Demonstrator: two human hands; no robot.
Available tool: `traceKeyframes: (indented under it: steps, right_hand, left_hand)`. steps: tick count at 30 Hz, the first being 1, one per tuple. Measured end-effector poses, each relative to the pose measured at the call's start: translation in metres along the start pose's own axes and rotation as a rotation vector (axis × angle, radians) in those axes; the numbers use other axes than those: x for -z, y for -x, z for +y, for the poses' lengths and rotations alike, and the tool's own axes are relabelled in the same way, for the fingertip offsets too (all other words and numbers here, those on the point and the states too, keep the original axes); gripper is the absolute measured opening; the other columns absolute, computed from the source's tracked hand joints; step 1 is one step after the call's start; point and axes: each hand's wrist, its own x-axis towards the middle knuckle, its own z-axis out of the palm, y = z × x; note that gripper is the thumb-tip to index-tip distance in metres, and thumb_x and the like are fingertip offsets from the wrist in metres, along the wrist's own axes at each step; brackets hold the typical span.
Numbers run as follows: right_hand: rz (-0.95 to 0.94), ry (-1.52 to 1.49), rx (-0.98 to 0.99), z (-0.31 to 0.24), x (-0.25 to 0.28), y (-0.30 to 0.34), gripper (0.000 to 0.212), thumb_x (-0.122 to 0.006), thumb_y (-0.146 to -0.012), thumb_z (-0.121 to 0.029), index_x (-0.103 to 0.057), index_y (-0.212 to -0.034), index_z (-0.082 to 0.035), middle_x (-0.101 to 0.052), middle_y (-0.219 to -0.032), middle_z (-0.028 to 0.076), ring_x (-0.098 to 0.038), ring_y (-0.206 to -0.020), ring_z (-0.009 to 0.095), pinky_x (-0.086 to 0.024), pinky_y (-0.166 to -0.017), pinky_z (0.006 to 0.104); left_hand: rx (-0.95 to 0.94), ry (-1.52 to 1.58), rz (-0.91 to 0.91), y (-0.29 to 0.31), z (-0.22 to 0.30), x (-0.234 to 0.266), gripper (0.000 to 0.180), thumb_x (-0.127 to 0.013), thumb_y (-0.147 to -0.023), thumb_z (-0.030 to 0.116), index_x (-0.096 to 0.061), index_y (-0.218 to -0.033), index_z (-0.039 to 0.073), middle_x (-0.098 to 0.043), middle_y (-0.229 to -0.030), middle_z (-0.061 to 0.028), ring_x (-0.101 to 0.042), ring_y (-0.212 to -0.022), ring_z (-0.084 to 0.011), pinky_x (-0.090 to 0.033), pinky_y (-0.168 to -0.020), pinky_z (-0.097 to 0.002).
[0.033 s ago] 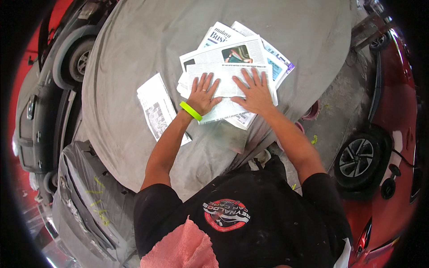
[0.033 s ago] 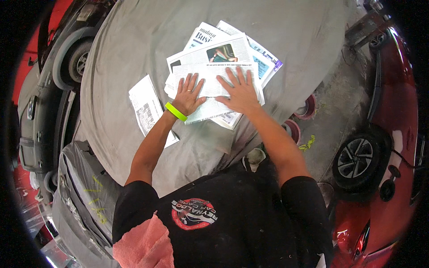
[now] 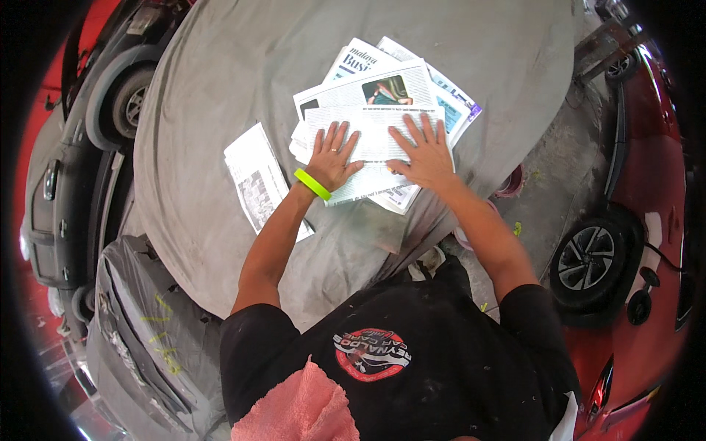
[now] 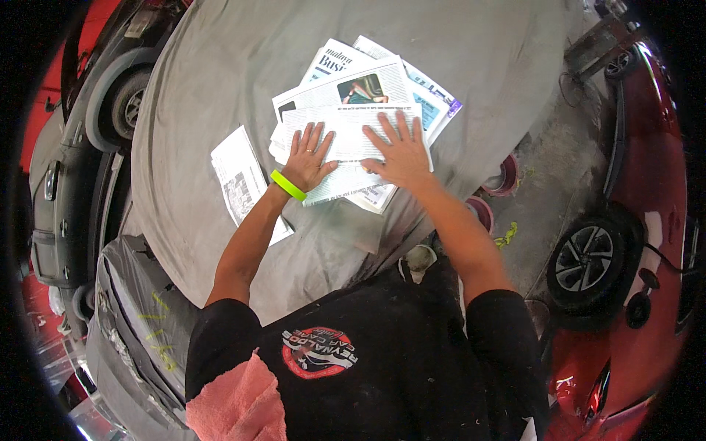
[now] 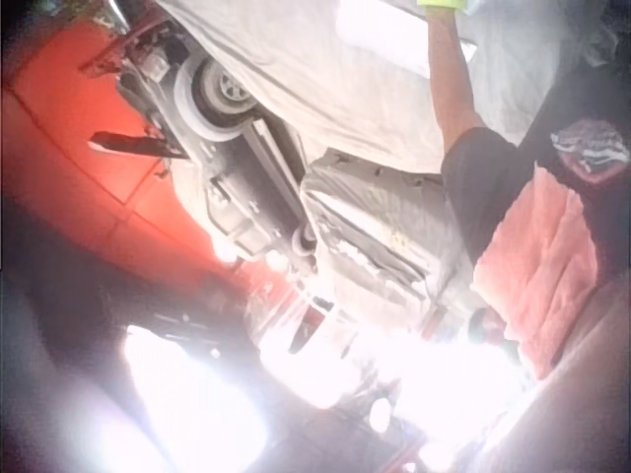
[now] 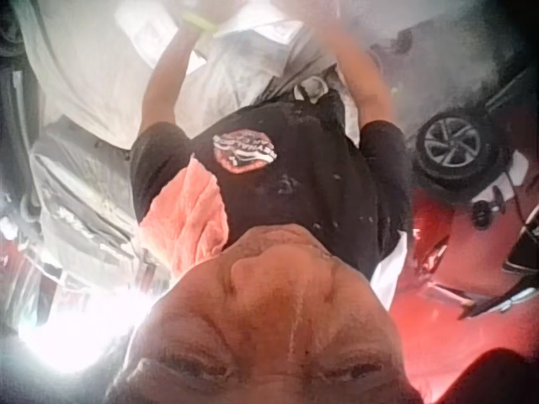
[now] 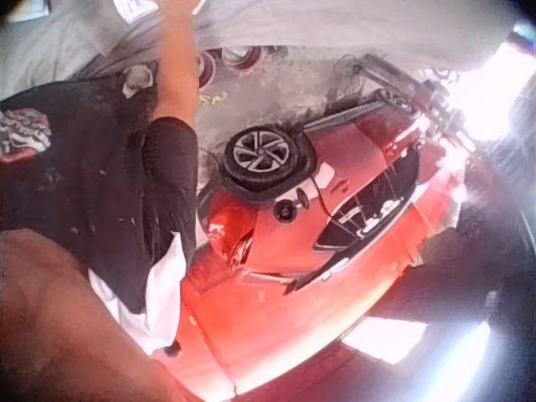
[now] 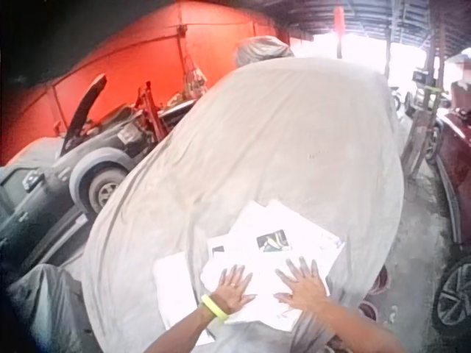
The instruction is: The person arranges newspapers on a covered surface, then moves to a red car to apply green masking tape around the fuel filler cap. The person carefully smooths the tape onto the car's bodywork to create a sealed border around the cap.
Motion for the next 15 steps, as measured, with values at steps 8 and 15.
traceKeyframes:
  steps: [8,15]
  right_hand:
    - [-0.268,0.205,-0.278,0.042,0.027,0.049,0.071,-0.036,-0.103,-0.06,-0.027,-0.163,-0.023,-0.018,-0.17,0.013,-0.012,-0.156,0.042,-0.004,-0.122,0.0675]
    - [-0.087,0.163,-0.189,0.046,0.033,0.07,0.071,-0.045,-0.103,-0.051,-0.03,-0.161,-0.014,-0.026,-0.167,0.017,-0.019,-0.153,0.044,-0.01,-0.122,0.0661]
  left_hand:
    - [0.002,-0.007,0.202,0.0,0.007,-0.003,0.078,-0.06,-0.096,0.055,-0.042,-0.153,0.005,-0.036,-0.158,-0.0273,-0.034,-0.146,-0.0482,-0.024,-0.118,-0.0642]
    - [0.467,0.036,0.179,-0.003,0.011,-0.016,0.082,-0.051,-0.099,0.051,-0.025,-0.16,0.002,-0.011,-0.168,-0.0278,-0.005,-0.157,-0.0431,-0.004,-0.124,-0.06]
